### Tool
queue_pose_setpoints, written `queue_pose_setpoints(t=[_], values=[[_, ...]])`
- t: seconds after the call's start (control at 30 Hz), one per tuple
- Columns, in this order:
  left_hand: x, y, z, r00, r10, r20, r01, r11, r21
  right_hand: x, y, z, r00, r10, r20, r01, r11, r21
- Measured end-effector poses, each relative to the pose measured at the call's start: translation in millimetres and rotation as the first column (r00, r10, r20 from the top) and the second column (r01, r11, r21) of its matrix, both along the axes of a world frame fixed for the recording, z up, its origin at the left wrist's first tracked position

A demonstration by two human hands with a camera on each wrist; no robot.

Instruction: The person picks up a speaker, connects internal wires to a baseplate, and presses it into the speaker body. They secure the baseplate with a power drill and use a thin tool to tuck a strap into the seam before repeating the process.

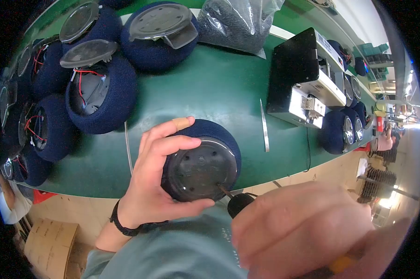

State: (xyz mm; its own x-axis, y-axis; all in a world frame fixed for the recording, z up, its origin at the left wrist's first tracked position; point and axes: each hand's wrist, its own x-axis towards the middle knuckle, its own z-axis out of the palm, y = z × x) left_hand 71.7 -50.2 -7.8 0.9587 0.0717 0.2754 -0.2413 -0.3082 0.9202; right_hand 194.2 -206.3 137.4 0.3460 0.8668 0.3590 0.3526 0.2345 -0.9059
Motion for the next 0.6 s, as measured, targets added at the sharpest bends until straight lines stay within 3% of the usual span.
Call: queue_pose_setpoints(t=[0.47,0.57,0.6], values=[[0,-2,1,0.999,0.008,0.036,-0.009,1.000,0.016,-26,-33,-8,0.982,-0.188,-0.014,0.188,0.972,0.143],[-1,-1,1,1.000,0.005,0.028,-0.007,0.999,0.052,-5,-57,-13,0.968,-0.199,-0.156,0.243,0.902,0.357],[-1,-2,0,0.998,-0.018,0.054,0.015,0.999,0.049,-10,-58,-11,0.863,-0.460,-0.207,0.502,0.742,0.445]])
